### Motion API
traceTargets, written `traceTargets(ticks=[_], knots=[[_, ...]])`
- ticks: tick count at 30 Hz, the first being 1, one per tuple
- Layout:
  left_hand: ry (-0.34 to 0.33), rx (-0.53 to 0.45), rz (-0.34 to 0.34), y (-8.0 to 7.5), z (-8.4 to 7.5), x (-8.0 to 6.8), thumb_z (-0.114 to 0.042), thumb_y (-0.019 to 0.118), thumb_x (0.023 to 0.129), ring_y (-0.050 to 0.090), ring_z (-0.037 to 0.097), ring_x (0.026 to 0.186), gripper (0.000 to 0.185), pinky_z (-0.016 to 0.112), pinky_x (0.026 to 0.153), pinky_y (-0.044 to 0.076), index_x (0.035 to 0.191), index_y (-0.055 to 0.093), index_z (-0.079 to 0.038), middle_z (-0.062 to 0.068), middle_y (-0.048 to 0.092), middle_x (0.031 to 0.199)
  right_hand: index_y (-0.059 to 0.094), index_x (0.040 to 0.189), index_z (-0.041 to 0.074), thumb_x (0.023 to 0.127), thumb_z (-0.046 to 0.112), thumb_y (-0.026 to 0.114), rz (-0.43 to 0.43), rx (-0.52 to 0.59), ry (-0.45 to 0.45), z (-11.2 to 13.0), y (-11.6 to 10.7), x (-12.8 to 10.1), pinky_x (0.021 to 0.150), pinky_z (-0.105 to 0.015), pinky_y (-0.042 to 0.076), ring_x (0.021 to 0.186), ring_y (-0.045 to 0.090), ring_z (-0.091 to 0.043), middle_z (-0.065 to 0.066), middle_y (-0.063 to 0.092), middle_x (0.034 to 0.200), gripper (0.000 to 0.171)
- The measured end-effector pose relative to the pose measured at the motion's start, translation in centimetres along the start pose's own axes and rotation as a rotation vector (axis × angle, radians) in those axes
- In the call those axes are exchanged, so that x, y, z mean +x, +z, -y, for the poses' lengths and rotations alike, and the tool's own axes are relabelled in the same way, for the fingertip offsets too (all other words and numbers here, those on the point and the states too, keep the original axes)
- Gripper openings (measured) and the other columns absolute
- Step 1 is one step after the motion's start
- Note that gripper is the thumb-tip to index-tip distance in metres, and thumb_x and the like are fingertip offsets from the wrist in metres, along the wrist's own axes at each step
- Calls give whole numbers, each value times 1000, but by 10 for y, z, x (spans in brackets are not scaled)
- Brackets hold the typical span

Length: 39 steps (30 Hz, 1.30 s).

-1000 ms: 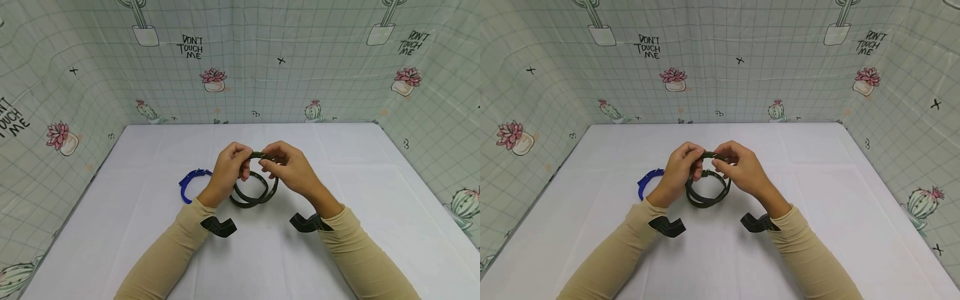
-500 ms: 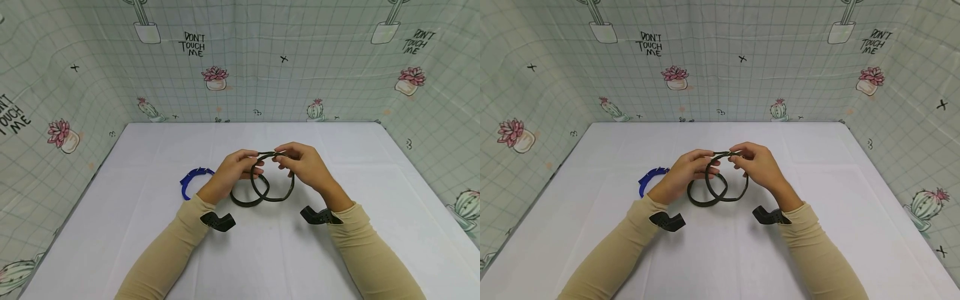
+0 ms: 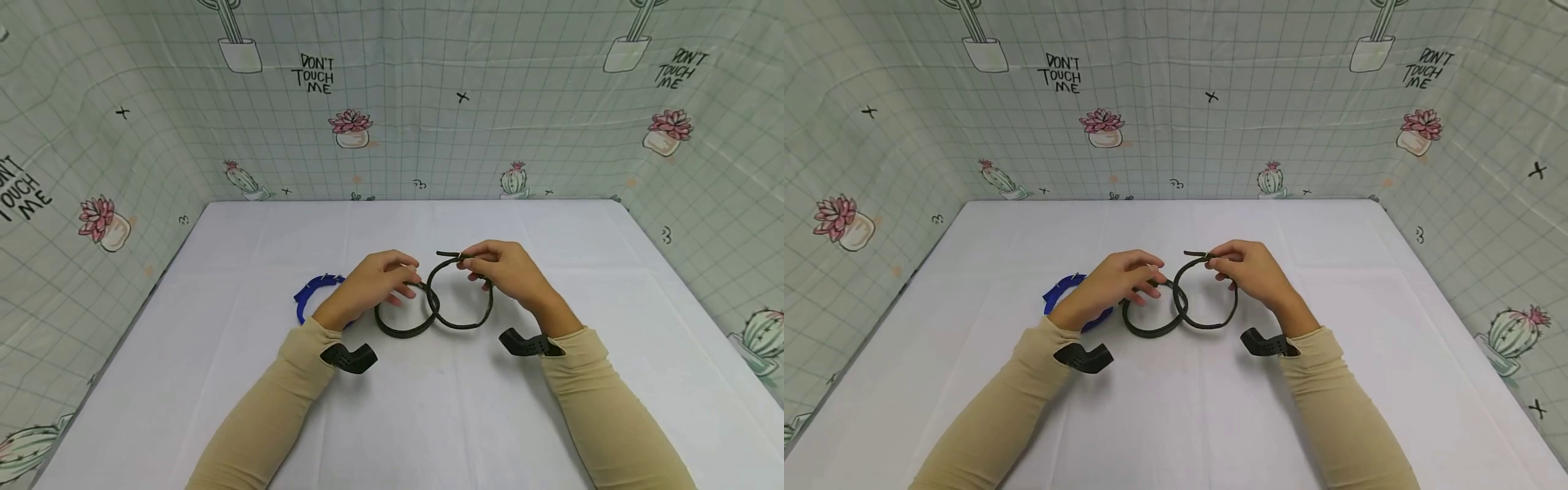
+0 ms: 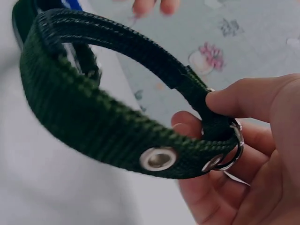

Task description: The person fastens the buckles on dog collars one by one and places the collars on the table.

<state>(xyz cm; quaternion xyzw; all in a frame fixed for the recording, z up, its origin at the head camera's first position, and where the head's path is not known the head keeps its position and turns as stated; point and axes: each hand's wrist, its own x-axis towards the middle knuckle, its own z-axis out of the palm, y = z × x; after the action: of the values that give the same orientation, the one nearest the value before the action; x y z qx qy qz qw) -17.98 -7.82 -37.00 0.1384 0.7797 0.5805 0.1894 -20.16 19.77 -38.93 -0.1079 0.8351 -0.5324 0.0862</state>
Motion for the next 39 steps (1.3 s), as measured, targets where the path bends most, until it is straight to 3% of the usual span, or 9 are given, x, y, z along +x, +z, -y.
traceTargets(ticks=[8, 13, 16, 23, 26, 32, 39], knots=[[13, -4, -34, -24, 9, -7, -26, 53, 105, 67, 28, 100, 31, 49, 89, 54, 131, 59, -9, 21, 67, 119, 65, 121, 0, 100, 21, 64, 32, 3, 95, -24, -12, 3, 66, -32, 56, 90, 66, -26, -17, 72, 112, 30], [28, 29, -102, -40, 20, -14, -26, 52, 106, 68, 25, 98, 30, 44, 88, 55, 129, 61, -10, 18, 68, 116, 66, 119, -1, 98, 22, 67, 42, -27, 117, -31, -19, 2, 64, -31, 54, 87, 64, -25, -17, 73, 108, 31], [37, 39, -143, -49, 26, -17, -25, 51, 106, 68, 24, 97, 29, 45, 88, 55, 128, 62, -10, 16, 68, 113, 68, 118, 1, 98, 22, 67, 21, -99, 100, -33, -21, 3, 64, -31, 54, 83, 64, -25, -16, 73, 105, 29], [34, 101, -258, -65, 38, -21, -23, 53, 105, 69, 25, 94, 28, 46, 87, 55, 127, 63, -8, 19, 68, 111, 74, 117, 9, 98, 21, 65, -70, -401, 49, -39, -16, 7, 72, -34, 50, 85, 65, -22, -13, 73, 106, 25], [43, 192, -333, -71, 45, -26, -22, 55, 105, 69, 23, 92, 27, 46, 85, 55, 125, 64, -8, 19, 69, 109, 75, 115, 11, 98, 22, 64, -82, -460, 49, -40, -10, 9, 72, -37, 51, 86, 65, -23, -14, 73, 107, 24], [116, 484, -461, -86, 57, -43, -24, 56, 104, 65, 21, 85, 28, 40, 75, 50, 124, 67, -8, 9, 72, 101, 77, 113, 11, 97, 24, 65, -120, -542, 47, -39, -3, 12, 79, -45, 52, 97, 66, -30, -18, 72, 111, 23], [131, 609, -541, -100, 80, -53, -25, 56, 103, 62, 24, 83, 29, 41, 72, 49, 120, 71, -7, 7, 71, 97, 73, 119, 7, 99, 29, 62, -116, -609, 42, -39, -11, 7, 80, -49, 52, 100, 65, -35, -23, 69, 114, 32]])
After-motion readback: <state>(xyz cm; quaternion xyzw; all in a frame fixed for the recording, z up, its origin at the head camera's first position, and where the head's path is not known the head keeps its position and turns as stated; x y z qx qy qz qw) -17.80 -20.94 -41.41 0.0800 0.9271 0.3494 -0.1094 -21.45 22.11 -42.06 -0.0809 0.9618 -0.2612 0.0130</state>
